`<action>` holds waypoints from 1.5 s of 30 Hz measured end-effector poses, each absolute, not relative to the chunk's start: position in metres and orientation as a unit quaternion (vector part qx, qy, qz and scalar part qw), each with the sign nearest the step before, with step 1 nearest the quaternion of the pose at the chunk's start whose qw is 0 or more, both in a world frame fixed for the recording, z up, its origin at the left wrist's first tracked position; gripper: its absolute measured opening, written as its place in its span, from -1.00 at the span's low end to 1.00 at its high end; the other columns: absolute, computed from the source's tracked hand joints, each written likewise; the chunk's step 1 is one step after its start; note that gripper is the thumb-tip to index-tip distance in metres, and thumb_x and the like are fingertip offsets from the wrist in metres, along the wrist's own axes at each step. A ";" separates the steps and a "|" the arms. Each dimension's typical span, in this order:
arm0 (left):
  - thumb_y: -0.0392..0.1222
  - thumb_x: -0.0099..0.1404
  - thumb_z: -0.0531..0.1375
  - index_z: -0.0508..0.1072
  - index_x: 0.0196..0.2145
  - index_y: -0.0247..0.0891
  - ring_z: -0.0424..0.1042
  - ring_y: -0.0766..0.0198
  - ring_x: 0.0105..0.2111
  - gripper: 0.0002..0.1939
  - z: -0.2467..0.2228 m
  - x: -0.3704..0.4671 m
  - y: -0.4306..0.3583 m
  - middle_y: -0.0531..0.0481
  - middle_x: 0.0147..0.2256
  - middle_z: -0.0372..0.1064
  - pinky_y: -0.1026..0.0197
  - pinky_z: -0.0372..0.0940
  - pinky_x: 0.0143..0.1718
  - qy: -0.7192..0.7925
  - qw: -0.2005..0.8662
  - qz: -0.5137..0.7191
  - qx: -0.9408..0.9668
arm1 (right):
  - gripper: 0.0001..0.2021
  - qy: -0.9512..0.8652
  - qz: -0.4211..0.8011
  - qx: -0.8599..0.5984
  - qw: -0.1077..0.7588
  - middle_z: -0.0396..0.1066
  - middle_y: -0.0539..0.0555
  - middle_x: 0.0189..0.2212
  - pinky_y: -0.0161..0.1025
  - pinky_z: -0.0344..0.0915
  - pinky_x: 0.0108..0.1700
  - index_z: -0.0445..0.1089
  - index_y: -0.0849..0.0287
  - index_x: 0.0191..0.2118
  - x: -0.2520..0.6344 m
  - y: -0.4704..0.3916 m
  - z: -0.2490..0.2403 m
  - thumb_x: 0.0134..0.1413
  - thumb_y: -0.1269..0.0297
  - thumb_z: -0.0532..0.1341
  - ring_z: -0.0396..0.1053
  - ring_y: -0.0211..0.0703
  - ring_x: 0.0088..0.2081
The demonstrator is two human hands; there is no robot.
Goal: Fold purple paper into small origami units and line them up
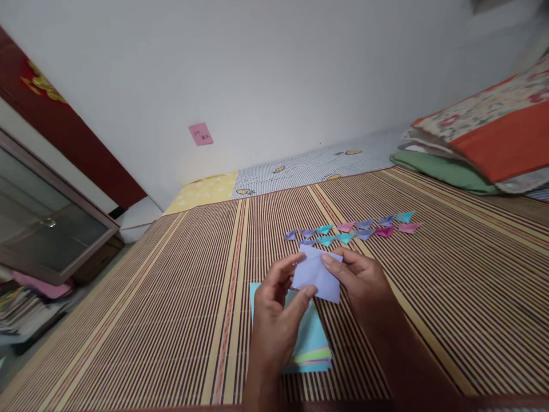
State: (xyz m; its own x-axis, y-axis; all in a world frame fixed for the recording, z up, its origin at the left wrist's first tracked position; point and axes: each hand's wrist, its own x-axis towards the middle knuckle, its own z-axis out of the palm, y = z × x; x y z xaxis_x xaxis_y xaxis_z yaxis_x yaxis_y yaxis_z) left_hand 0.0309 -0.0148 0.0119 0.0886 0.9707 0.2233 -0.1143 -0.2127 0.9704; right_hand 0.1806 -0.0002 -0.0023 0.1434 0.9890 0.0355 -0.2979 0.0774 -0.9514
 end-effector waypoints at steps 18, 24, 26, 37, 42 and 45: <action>-0.33 0.24 0.32 0.57 0.11 -0.09 0.46 0.19 -0.08 -0.52 0.010 0.010 -0.015 -0.14 0.05 0.46 0.22 0.35 -0.07 0.358 0.532 0.493 0.588 | -0.67 -0.397 0.571 -0.407 0.592 0.25 -0.07 -0.61 -0.34 0.17 -0.53 0.39 0.17 -0.50 0.179 0.005 -0.011 0.06 0.03 0.36 0.19 -0.28 -0.57; -0.29 0.17 0.41 0.61 0.06 -0.14 0.47 0.17 -0.12 -0.53 0.007 0.008 -0.011 -0.14 -0.06 0.49 0.17 0.38 -0.06 0.361 0.527 0.503 0.582 | -0.70 -0.398 0.575 -0.428 0.573 0.30 -0.06 -0.64 -0.33 0.18 -0.57 0.41 0.16 -0.50 0.177 0.009 -0.015 0.04 0.04 0.34 0.24 -0.25 -0.60; -0.30 0.11 0.44 0.61 0.05 -0.14 0.47 0.18 -0.15 -0.49 0.007 0.008 -0.011 -0.13 -0.08 0.50 0.18 0.39 -0.08 0.368 0.531 0.499 0.578 | -0.69 -0.406 0.577 -0.426 0.567 0.28 -0.07 -0.67 -0.34 0.14 -0.60 0.40 0.16 -0.52 0.177 0.009 -0.014 0.03 0.05 0.34 0.22 -0.27 -0.63; -0.20 0.07 0.49 0.66 -0.04 -0.21 0.35 0.37 -0.45 -0.56 0.004 0.007 -0.008 -0.01 -0.41 0.49 0.35 0.28 -0.41 0.382 0.566 0.525 0.508 | -0.64 -0.468 0.554 -0.433 0.535 0.25 -0.09 -0.73 -0.33 0.07 -0.59 0.35 0.14 -0.60 0.179 0.008 -0.012 0.09 0.05 0.28 0.16 -0.30 -0.68; -0.21 0.00 0.53 0.69 -0.13 -0.19 0.34 0.40 -0.48 -0.58 0.005 0.010 -0.006 0.02 -0.45 0.48 0.38 0.27 -0.45 0.389 0.576 0.531 0.486 | -0.66 -0.460 0.564 -0.425 0.539 0.28 -0.08 -0.72 -0.34 0.09 -0.60 0.37 0.16 -0.57 0.180 0.009 -0.014 0.09 0.05 0.28 0.18 -0.31 -0.67; -0.25 -0.03 0.53 0.70 -0.19 -0.18 0.25 0.45 -0.56 -0.62 0.008 0.011 -0.007 0.11 -0.55 0.39 0.42 0.20 -0.52 0.407 0.557 0.538 0.484 | -0.66 -0.457 0.572 -0.417 0.538 0.29 -0.08 -0.71 -0.35 0.10 -0.59 0.38 0.17 -0.55 0.181 0.007 -0.014 0.10 0.05 0.29 0.19 -0.31 -0.66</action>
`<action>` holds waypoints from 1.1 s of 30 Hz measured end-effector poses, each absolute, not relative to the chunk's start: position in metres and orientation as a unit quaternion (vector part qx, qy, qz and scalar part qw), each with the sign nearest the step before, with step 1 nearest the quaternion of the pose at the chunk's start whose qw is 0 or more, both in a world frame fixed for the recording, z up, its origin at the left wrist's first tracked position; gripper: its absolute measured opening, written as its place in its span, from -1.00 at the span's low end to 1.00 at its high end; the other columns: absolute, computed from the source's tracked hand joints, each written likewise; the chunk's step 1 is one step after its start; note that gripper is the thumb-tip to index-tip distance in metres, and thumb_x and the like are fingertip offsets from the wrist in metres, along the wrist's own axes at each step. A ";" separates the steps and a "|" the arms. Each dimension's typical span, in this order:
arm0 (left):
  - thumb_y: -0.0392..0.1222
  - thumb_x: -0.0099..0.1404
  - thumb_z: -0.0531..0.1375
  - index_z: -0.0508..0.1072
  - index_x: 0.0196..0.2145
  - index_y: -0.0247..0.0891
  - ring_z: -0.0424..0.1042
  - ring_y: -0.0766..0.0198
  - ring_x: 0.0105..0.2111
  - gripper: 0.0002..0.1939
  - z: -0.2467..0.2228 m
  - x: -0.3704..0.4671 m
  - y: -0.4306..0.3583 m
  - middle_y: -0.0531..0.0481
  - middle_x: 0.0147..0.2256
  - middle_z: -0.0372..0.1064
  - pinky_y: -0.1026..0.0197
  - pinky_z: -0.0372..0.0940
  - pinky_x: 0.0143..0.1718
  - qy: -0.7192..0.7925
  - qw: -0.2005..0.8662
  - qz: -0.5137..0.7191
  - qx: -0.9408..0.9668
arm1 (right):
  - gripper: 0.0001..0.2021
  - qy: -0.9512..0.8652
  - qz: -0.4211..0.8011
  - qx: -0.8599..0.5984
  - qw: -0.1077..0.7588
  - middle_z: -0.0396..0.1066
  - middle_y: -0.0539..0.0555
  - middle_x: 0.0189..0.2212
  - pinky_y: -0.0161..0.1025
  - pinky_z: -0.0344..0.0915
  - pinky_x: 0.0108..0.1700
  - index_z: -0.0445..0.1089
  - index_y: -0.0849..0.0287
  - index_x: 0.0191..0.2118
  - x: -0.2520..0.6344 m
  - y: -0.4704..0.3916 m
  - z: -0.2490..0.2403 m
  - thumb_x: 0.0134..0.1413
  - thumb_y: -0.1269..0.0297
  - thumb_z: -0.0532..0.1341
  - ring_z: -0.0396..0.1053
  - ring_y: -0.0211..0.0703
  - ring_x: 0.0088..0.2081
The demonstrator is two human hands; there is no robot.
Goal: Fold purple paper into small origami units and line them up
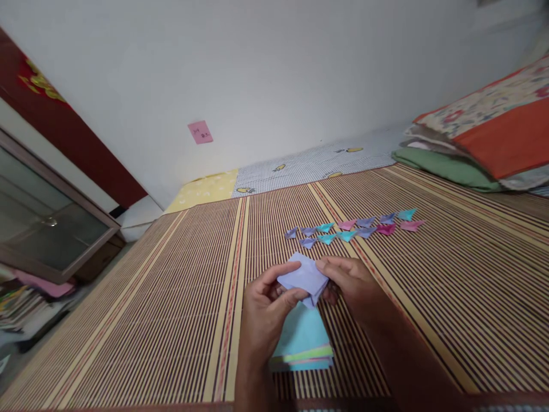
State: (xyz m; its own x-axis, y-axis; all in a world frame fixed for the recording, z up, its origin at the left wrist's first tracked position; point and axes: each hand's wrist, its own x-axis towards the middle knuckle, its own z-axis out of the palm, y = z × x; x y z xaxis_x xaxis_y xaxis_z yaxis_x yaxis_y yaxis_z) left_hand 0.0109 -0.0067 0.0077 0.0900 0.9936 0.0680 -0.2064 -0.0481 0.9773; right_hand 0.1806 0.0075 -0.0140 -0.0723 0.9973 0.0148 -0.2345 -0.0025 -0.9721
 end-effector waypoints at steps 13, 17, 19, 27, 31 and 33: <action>-0.54 0.16 0.28 0.69 -0.11 -0.03 0.51 0.25 -0.18 -0.53 0.003 0.006 -0.006 -0.01 -0.19 0.54 0.31 0.37 -0.19 0.369 0.440 0.511 0.640 | -0.63 -0.482 0.532 -0.430 0.547 0.25 -0.09 -0.72 -0.35 0.06 -0.58 0.34 0.15 -0.60 0.178 0.005 -0.011 0.17 0.11 0.25 0.16 -0.33 -0.66; -0.49 0.13 0.33 0.72 -0.20 -0.05 0.54 0.25 -0.21 -0.61 0.005 0.008 -0.006 -0.02 -0.22 0.57 0.33 0.40 -0.23 0.377 0.452 0.530 0.610 | -0.61 -0.501 0.519 -0.422 0.549 0.27 -0.08 -0.71 -0.35 0.09 -0.57 0.33 0.16 -0.59 0.178 0.002 -0.010 0.22 0.11 0.23 0.16 -0.33 -0.66; -0.47 0.10 0.36 0.73 -0.24 -0.08 0.55 0.25 -0.23 -0.65 0.006 0.008 -0.006 -0.03 -0.24 0.59 0.33 0.41 -0.24 0.379 0.459 0.542 0.594 | -0.59 -0.515 0.512 -0.416 0.547 0.27 -0.08 -0.70 -0.35 0.11 -0.57 0.32 0.15 -0.59 0.177 0.002 -0.011 0.25 0.10 0.22 0.17 -0.33 -0.65; -0.44 0.00 0.37 0.73 -0.32 -0.17 0.50 0.31 -0.40 -0.71 0.002 0.006 -0.001 -0.07 -0.28 0.61 0.38 0.36 -0.42 0.426 0.453 0.566 0.541 | -0.69 -0.568 0.475 -0.332 0.584 0.54 0.08 -0.10 -0.23 0.45 -0.13 0.43 0.03 0.09 0.180 0.002 -0.011 0.24 0.28 0.27 0.53 -0.14 -0.14; -0.45 -0.02 0.34 0.73 -0.33 -0.18 0.46 0.33 -0.43 -0.69 0.004 0.005 -0.001 -0.06 -0.29 0.61 0.38 0.34 -0.44 0.427 0.446 0.585 0.527 | -0.76 -0.655 0.414 -0.334 0.536 0.54 0.05 -0.13 -0.23 0.43 -0.14 0.56 0.05 -0.08 0.185 -0.001 -0.007 0.10 0.38 0.37 0.51 -0.15 -0.18; -0.44 -0.03 0.34 0.73 -0.34 -0.18 0.46 0.34 -0.44 -0.71 0.005 0.007 -0.001 -0.04 -0.33 0.59 0.37 0.35 -0.44 0.429 0.447 0.583 0.525 | -0.82 -0.656 0.383 -0.349 0.549 0.55 0.04 -0.20 -0.23 0.42 -0.14 0.57 0.06 -0.16 0.184 -0.001 -0.005 0.11 0.42 0.34 0.51 -0.13 -0.17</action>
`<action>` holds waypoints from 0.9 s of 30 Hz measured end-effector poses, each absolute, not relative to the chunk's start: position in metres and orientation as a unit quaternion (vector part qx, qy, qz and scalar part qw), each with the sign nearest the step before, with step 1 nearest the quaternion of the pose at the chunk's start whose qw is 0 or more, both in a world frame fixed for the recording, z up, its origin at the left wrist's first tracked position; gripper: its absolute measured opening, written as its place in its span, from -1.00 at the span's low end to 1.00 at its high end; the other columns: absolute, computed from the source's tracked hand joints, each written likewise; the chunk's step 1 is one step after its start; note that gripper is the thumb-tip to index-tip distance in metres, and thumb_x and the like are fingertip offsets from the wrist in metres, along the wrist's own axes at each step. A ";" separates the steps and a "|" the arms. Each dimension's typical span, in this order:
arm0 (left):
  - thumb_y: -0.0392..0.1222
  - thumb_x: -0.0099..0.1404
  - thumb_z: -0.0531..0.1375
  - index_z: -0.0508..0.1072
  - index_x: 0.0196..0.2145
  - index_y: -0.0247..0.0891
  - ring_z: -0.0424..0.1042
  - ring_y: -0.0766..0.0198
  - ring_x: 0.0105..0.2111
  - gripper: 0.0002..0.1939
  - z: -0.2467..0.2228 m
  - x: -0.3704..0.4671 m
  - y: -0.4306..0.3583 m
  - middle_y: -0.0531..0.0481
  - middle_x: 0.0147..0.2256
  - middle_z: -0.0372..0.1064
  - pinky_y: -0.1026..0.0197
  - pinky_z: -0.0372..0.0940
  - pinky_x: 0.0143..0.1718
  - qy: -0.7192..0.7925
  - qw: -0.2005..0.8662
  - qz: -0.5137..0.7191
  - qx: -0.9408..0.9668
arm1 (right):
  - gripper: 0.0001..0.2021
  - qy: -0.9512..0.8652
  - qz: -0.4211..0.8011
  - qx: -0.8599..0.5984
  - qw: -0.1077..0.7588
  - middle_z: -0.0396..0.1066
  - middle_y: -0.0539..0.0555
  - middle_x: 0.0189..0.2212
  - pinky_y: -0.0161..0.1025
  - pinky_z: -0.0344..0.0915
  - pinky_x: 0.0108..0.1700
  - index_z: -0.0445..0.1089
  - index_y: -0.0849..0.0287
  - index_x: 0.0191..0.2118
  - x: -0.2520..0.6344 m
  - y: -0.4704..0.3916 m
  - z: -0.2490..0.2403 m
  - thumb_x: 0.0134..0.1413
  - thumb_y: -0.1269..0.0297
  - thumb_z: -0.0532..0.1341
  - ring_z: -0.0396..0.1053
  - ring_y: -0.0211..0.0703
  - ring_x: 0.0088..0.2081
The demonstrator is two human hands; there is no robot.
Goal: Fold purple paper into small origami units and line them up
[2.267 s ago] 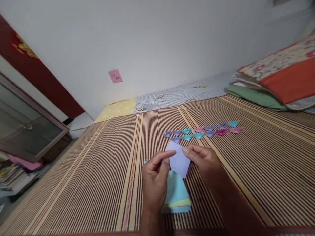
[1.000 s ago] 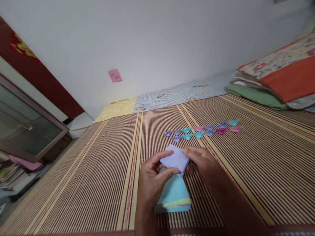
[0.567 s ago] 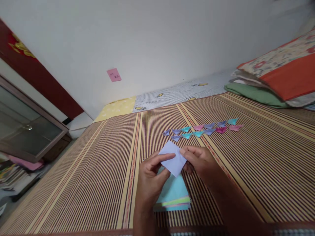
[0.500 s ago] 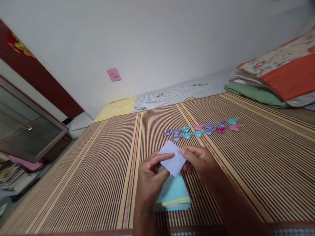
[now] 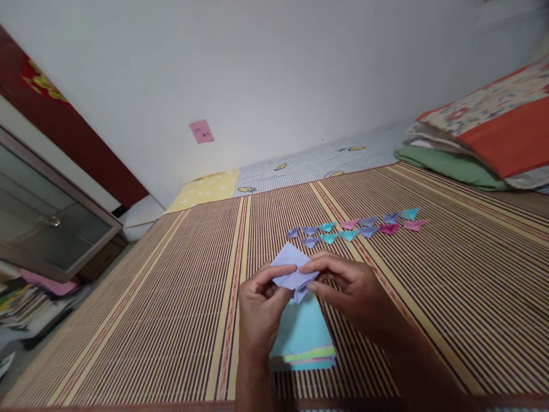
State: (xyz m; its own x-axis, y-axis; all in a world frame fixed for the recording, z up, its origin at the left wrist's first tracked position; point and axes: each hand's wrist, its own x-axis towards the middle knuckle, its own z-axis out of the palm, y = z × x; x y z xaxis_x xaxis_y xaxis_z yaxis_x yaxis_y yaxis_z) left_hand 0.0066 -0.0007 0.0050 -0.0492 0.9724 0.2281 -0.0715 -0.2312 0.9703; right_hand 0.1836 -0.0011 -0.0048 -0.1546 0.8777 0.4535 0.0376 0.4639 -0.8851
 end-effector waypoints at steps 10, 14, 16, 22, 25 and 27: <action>-0.16 0.26 0.37 0.70 -0.19 -0.13 0.44 0.29 -0.34 -0.84 -0.003 -0.001 0.000 -0.04 -0.28 0.51 0.31 0.34 -0.35 0.382 0.459 0.573 0.561 | -0.94 -0.585 0.386 -0.397 0.593 0.53 0.00 -0.43 -0.29 0.35 -0.34 0.57 0.12 -0.34 0.177 0.000 -0.010 0.15 0.31 0.34 0.47 -0.20 -0.38; -0.09 0.35 0.31 0.68 -0.29 -0.18 0.40 0.26 -0.29 -0.83 -0.004 -0.003 -0.001 -0.03 -0.32 0.46 0.28 0.31 -0.28 0.379 0.442 0.573 0.577 | -0.89 -0.571 0.404 -0.408 0.587 0.49 -0.01 -0.49 -0.31 0.31 -0.41 0.55 0.14 -0.37 0.178 0.000 -0.012 0.11 0.24 0.38 0.42 -0.21 -0.44; -0.10 0.35 0.31 0.64 -0.39 -0.23 0.32 0.31 -0.39 -0.79 0.000 0.001 -0.002 0.02 -0.42 0.36 0.31 0.23 -0.38 0.399 0.425 0.565 0.584 | -0.85 -0.575 0.408 -0.410 0.579 0.48 0.00 -0.49 -0.29 0.31 -0.41 0.53 0.16 -0.38 0.177 0.000 -0.011 0.13 0.20 0.37 0.41 -0.21 -0.44; -0.15 0.34 0.31 0.53 -0.52 -0.27 0.23 0.34 -0.45 -0.72 0.006 0.011 -0.005 0.08 -0.48 0.22 0.31 0.12 -0.46 0.435 0.414 0.526 0.602 | -0.75 -0.567 0.422 -0.427 0.563 0.36 -0.05 -0.58 -0.31 0.20 -0.49 0.45 0.17 -0.45 0.175 -0.001 -0.008 0.16 0.14 0.36 0.31 -0.26 -0.53; -0.13 0.30 0.33 0.52 -0.52 -0.28 0.22 0.36 -0.48 -0.73 0.003 0.011 -0.003 0.09 -0.50 0.23 0.32 0.10 -0.48 0.443 0.435 0.526 0.581 | -0.77 -0.567 0.424 -0.431 0.559 0.37 -0.04 -0.55 -0.29 0.23 -0.47 0.44 0.16 -0.40 0.174 0.001 -0.009 0.18 0.14 0.34 0.32 -0.24 -0.51; -0.09 0.28 0.34 0.53 -0.50 -0.29 0.21 0.37 -0.51 -0.74 0.001 0.011 -0.003 0.10 -0.52 0.23 0.33 0.10 -0.50 0.454 0.449 0.529 0.559 | -0.84 -0.579 0.405 -0.424 0.566 0.45 0.01 -0.43 -0.25 0.33 -0.38 0.49 0.15 -0.29 0.174 0.002 -0.009 0.17 0.17 0.35 0.41 -0.18 -0.41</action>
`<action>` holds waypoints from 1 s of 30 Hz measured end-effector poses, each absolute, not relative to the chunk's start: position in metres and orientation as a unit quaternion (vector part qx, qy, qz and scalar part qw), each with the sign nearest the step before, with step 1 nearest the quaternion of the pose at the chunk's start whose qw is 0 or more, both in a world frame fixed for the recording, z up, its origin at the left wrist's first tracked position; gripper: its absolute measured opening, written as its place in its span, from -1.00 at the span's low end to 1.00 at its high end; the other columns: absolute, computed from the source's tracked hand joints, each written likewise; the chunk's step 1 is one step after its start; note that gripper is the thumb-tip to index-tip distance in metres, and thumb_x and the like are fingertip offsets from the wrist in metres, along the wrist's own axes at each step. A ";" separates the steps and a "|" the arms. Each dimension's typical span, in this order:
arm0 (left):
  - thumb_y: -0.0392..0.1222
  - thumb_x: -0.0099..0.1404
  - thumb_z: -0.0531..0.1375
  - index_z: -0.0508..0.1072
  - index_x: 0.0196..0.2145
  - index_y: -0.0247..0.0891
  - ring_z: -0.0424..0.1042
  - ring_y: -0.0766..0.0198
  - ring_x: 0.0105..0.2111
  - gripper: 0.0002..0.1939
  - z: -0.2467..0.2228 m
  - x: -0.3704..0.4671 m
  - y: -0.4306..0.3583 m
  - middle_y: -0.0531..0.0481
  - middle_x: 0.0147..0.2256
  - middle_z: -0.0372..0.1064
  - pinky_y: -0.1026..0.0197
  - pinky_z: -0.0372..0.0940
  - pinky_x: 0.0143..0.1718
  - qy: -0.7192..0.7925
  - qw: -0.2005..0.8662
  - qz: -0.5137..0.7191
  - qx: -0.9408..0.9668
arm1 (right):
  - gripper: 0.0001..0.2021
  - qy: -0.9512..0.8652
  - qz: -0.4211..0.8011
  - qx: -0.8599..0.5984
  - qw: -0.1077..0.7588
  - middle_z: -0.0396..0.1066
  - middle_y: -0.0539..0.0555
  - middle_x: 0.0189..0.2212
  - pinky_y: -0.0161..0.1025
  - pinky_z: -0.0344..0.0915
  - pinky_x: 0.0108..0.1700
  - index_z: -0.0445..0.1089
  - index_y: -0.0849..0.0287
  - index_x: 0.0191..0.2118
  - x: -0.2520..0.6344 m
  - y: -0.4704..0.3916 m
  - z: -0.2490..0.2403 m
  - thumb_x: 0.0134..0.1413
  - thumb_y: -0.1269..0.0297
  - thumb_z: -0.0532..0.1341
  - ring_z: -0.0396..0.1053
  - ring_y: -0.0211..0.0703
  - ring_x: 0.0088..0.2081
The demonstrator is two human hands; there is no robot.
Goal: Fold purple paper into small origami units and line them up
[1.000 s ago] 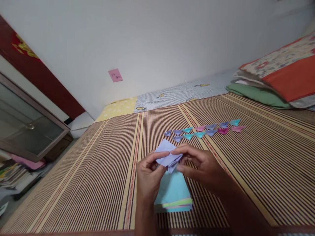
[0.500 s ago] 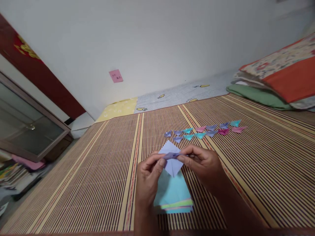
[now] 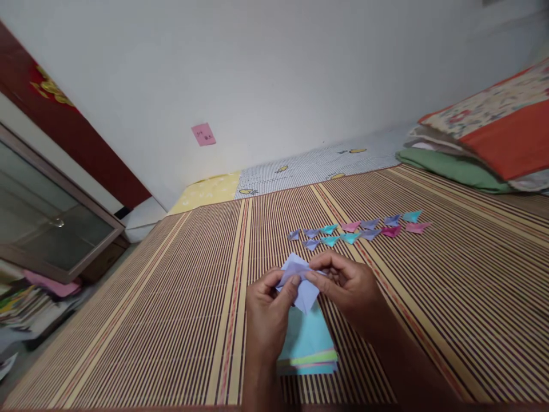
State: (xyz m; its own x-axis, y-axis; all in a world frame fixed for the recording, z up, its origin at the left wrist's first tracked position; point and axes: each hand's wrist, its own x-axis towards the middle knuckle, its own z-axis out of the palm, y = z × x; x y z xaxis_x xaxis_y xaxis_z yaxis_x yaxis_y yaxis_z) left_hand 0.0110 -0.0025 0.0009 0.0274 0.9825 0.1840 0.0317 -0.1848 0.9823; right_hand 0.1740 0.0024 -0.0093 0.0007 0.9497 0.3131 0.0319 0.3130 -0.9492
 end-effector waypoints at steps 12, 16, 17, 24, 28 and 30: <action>-0.02 0.31 0.31 0.54 -0.42 -0.31 0.15 0.36 -0.49 -0.71 0.002 0.010 -0.004 0.08 -0.49 0.22 0.31 0.08 -0.49 0.431 0.493 0.502 0.566 | -0.94 -0.627 0.385 -0.348 0.581 0.49 0.10 -0.12 -0.06 0.36 0.02 0.54 0.09 -0.26 0.181 0.007 -0.015 0.20 0.24 0.35 0.47 -0.01 -0.01; 0.03 0.32 0.30 0.49 -0.48 -0.30 0.11 0.35 -0.50 -0.64 0.003 0.009 -0.004 0.10 -0.52 0.16 0.31 0.06 -0.49 0.439 0.484 0.506 0.562 | -0.90 -0.638 0.315 -0.354 0.607 0.49 0.07 -0.19 -0.09 0.37 -0.02 0.54 0.04 -0.19 0.181 0.007 -0.013 0.17 0.32 0.37 0.44 -0.02 -0.03; 0.05 0.33 0.29 0.47 -0.49 -0.29 0.11 0.35 -0.50 -0.62 0.004 0.009 -0.004 0.10 -0.52 0.15 0.31 0.06 -0.49 0.441 0.477 0.509 0.565 | -0.92 -0.647 0.293 -0.357 0.608 0.49 0.06 -0.22 -0.09 0.36 -0.03 0.54 0.04 -0.21 0.182 0.006 -0.011 0.17 0.34 0.37 0.44 -0.04 -0.06; 0.12 0.34 0.27 0.45 -0.52 -0.29 0.07 0.36 -0.52 -0.56 0.001 0.009 -0.003 0.11 -0.55 0.11 0.32 0.02 -0.52 0.464 0.456 0.527 0.547 | -0.85 -0.695 0.216 -0.355 0.586 0.52 0.07 -0.17 -0.06 0.43 -0.03 0.55 0.01 -0.21 0.185 0.003 -0.002 0.12 0.42 0.37 0.49 -0.02 -0.08; 0.04 0.24 0.36 0.58 -0.39 -0.31 0.21 0.35 -0.50 -0.68 -0.003 0.009 0.001 0.06 -0.51 0.30 0.33 0.15 -0.48 0.470 0.476 0.543 0.508 | -0.83 -0.723 0.183 -0.354 0.565 0.52 0.09 -0.11 -0.07 0.43 0.00 0.56 0.03 -0.17 0.186 0.002 -0.002 0.14 0.44 0.35 0.49 -0.01 -0.04; -0.02 0.17 0.42 0.63 -0.28 -0.31 0.28 0.34 -0.47 -0.71 -0.004 0.008 0.002 0.02 -0.46 0.39 0.32 0.21 -0.45 0.470 0.489 0.543 0.495 | -0.86 -0.732 0.170 -0.363 0.552 0.52 0.11 -0.10 -0.04 0.41 0.02 0.55 0.06 -0.22 0.185 0.001 -0.002 0.18 0.46 0.30 0.48 0.00 -0.01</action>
State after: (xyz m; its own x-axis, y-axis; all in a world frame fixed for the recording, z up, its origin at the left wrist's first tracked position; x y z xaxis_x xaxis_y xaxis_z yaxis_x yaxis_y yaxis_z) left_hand 0.0081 0.0023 -0.0044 -0.0317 0.9965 0.0778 -0.0645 -0.0797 0.9947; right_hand 0.1853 0.0011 -0.0021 -0.1283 0.7178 0.6844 0.3437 0.6795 -0.6482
